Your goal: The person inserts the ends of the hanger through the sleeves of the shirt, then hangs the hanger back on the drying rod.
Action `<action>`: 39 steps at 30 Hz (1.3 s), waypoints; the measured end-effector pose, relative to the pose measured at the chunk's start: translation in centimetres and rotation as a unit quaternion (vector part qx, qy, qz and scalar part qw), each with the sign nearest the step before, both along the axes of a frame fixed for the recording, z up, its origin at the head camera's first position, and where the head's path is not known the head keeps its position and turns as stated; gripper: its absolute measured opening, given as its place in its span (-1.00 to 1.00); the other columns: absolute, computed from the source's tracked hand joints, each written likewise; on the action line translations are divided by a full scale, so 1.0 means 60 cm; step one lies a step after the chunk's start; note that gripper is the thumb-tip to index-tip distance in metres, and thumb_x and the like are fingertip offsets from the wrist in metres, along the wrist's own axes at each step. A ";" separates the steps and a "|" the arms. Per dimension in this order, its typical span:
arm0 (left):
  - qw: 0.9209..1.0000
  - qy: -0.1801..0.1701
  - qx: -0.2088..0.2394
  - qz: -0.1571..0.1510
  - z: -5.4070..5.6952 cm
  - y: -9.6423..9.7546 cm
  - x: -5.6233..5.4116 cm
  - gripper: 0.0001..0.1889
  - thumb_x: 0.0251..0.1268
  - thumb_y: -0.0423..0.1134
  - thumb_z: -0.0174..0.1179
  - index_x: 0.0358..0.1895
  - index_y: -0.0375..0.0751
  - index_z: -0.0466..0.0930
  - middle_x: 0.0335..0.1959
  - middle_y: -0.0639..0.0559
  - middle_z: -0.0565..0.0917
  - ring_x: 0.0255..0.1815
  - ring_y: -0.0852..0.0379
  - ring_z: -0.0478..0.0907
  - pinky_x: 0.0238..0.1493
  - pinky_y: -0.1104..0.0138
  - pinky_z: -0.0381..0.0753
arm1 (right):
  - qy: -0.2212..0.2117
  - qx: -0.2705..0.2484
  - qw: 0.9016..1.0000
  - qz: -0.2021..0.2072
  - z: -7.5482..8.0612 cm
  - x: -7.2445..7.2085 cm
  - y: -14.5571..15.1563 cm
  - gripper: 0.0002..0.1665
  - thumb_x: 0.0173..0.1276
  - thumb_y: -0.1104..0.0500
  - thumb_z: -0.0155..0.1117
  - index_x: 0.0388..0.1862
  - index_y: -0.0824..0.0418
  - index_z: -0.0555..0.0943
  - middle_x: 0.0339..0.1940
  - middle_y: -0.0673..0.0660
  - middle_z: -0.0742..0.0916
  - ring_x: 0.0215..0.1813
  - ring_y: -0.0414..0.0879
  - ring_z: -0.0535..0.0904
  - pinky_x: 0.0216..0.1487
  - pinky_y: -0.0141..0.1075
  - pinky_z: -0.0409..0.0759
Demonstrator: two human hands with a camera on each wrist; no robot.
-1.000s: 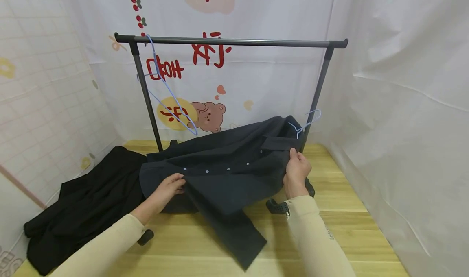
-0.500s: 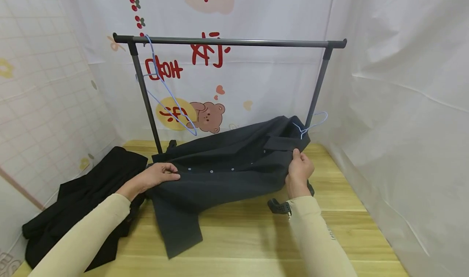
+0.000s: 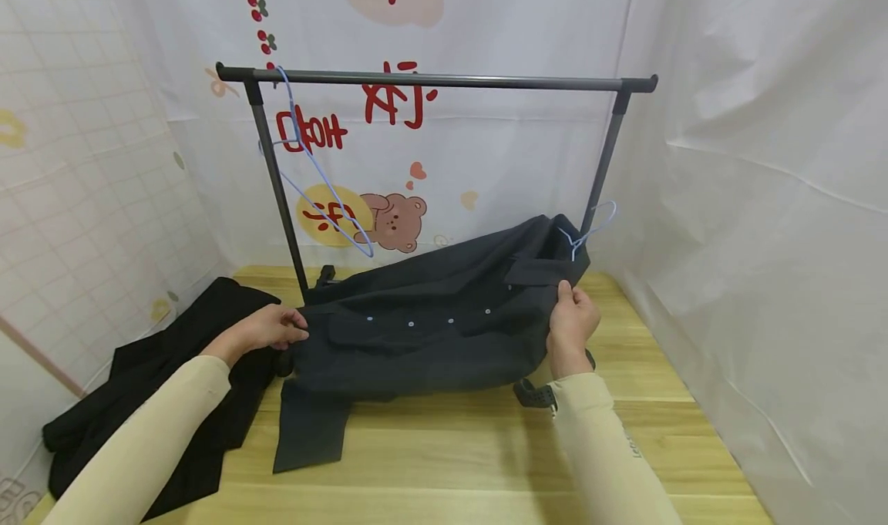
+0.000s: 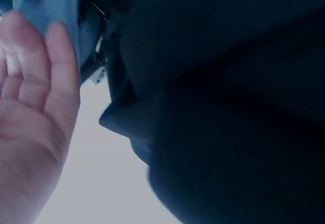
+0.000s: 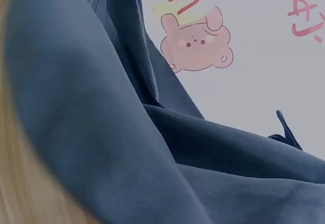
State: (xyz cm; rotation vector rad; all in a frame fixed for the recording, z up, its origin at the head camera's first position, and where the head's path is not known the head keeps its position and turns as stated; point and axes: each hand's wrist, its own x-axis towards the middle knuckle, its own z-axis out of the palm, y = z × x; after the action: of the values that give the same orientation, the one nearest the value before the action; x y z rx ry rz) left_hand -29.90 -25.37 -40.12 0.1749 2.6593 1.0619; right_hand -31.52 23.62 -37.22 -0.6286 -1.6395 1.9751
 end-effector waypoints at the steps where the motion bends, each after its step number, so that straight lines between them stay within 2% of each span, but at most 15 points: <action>1: 1.000 0.010 -0.005 0.010 -0.001 -0.003 -0.002 -0.78 0.44 -0.25 0.20 -0.05 -0.36 0.59 -0.29 -0.10 0.58 -0.36 0.04 0.52 -0.25 0.17 0.56 | -0.003 0.006 1.000 0.001 0.000 0.000 0.000 -0.70 0.48 0.05 0.23 -0.22 0.32 0.61 -0.29 0.01 0.52 -0.22 -0.20 0.41 -0.11 -0.39 0.41; 5: 0.998 0.046 -0.022 0.048 0.000 -0.009 -0.009 -0.71 0.49 -0.15 0.15 0.00 -0.35 0.59 -0.18 -0.19 0.61 -0.25 -0.05 0.56 -0.19 0.15 0.54 | -0.011 0.016 1.000 0.007 0.000 0.000 0.001 -0.63 0.47 0.01 0.23 -0.10 0.34 0.62 -0.22 0.00 0.53 -0.17 -0.21 0.40 -0.06 -0.39 0.41; 10: 0.988 0.087 -0.049 0.114 0.013 -0.008 -0.019 -0.55 0.56 -0.01 0.03 0.15 -0.37 0.53 0.00 -0.33 0.58 -0.07 -0.22 0.53 -0.14 0.06 0.52 | -0.010 0.023 1.000 0.008 -0.003 -0.001 0.001 -0.62 0.48 0.01 0.23 -0.15 0.37 0.61 -0.24 0.03 0.52 -0.19 -0.19 0.39 -0.10 -0.38 0.40; 14: 0.977 0.123 -0.064 0.164 0.031 -0.010 -0.032 -0.45 0.58 0.06 -0.07 0.27 -0.40 0.44 0.17 -0.40 0.51 0.09 -0.31 0.49 0.04 -0.08 0.50 | -0.008 0.029 1.000 0.006 -0.006 -0.001 0.002 -0.62 0.47 0.02 0.24 -0.15 0.38 0.61 -0.25 0.03 0.52 -0.20 -0.20 0.39 -0.11 -0.39 0.40; 17: 0.972 0.132 -0.047 0.191 0.050 -0.008 -0.044 -0.38 0.58 0.08 -0.11 0.38 -0.40 0.31 0.26 -0.44 0.43 0.18 -0.36 0.43 0.15 -0.14 0.43 | -0.006 0.035 0.999 0.011 -0.006 -0.001 0.001 -0.59 0.47 0.02 0.24 -0.09 0.40 0.62 -0.25 0.04 0.53 -0.19 -0.20 0.40 -0.10 -0.39 0.41; 20: 0.966 0.153 -0.030 0.207 0.068 -0.001 -0.062 -0.30 0.58 0.10 -0.11 0.48 -0.41 0.15 0.34 -0.47 0.35 0.26 -0.39 0.37 0.22 -0.18 0.38 | -0.006 0.044 0.999 0.016 -0.006 -0.002 0.000 -0.55 0.48 0.01 0.22 0.00 0.42 0.63 -0.23 0.03 0.55 -0.17 -0.19 0.41 -0.08 -0.39 0.41; 24: 0.957 0.194 -0.008 0.215 0.089 0.014 -0.088 -0.25 0.58 0.10 -0.10 0.54 -0.41 0.00 0.38 -0.47 0.31 0.31 -0.40 0.34 0.27 -0.18 0.35 | -0.004 0.056 0.998 0.021 -0.006 -0.001 0.000 -0.54 0.48 0.01 0.22 0.02 0.43 0.64 -0.25 0.03 0.55 -0.16 -0.18 0.41 -0.08 -0.38 0.41; 27: 0.951 0.216 0.001 0.221 0.100 0.023 -0.102 -0.28 0.59 0.05 -0.09 0.53 -0.43 0.01 0.32 -0.47 0.39 0.24 -0.39 0.42 0.23 -0.17 0.39 | 0.002 0.071 0.997 0.026 -0.006 -0.002 -0.001 -0.54 0.48 0.02 0.23 -0.02 0.45 0.64 -0.31 0.01 0.55 -0.19 -0.16 0.42 -0.11 -0.38 0.42; 29: 0.946 0.226 0.000 0.233 0.105 0.027 -0.108 -0.35 0.60 0.00 -0.09 0.49 -0.43 0.11 0.24 -0.46 0.46 0.14 -0.38 0.49 0.14 -0.15 0.46 | 0.004 0.092 0.995 0.029 -0.008 -0.003 0.000 -0.55 0.48 0.02 0.23 -0.05 0.45 0.64 -0.37 -0.02 0.55 -0.21 -0.15 0.41 -0.14 -0.38 0.41; 34: 0.929 0.246 -0.056 0.270 0.111 0.029 -0.119 -0.58 0.60 -0.14 -0.06 0.24 -0.44 0.41 0.05 -0.41 0.59 -0.07 -0.36 0.58 -0.09 -0.13 0.55 | 0.022 0.179 0.983 0.035 -0.002 -0.005 0.013 -0.57 0.49 0.04 0.23 -0.16 0.46 0.66 -0.55 -0.14 0.52 -0.31 -0.16 0.39 -0.29 -0.40 0.36; 36: 0.927 0.248 -0.076 0.271 0.114 0.029 -0.123 -0.64 0.60 -0.17 -0.05 0.15 -0.43 0.46 0.01 -0.40 0.61 -0.10 -0.35 0.59 -0.14 -0.12 0.56 | 0.032 0.219 0.974 0.038 0.006 -0.005 0.022 -0.58 0.49 0.05 0.23 -0.21 0.46 0.66 -0.60 -0.17 0.51 -0.37 -0.18 0.38 -0.36 -0.41 0.35; 39: 0.929 0.242 -0.087 0.265 0.119 0.030 -0.125 -0.66 0.59 -0.17 -0.04 0.08 -0.43 0.48 -0.04 -0.40 0.62 -0.13 -0.35 0.59 -0.17 -0.12 0.56 | 0.039 0.284 0.957 0.044 0.022 -0.007 0.037 -0.59 0.50 0.05 0.21 -0.27 0.44 0.67 -0.63 -0.17 0.49 -0.44 -0.19 0.37 -0.42 -0.40 0.32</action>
State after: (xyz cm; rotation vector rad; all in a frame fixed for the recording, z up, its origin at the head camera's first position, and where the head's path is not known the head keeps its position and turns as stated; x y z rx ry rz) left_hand -37.40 -23.59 -32.98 -0.3944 3.3482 1.0106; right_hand -31.92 25.86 -35.91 -0.2560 -2.0804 1.4449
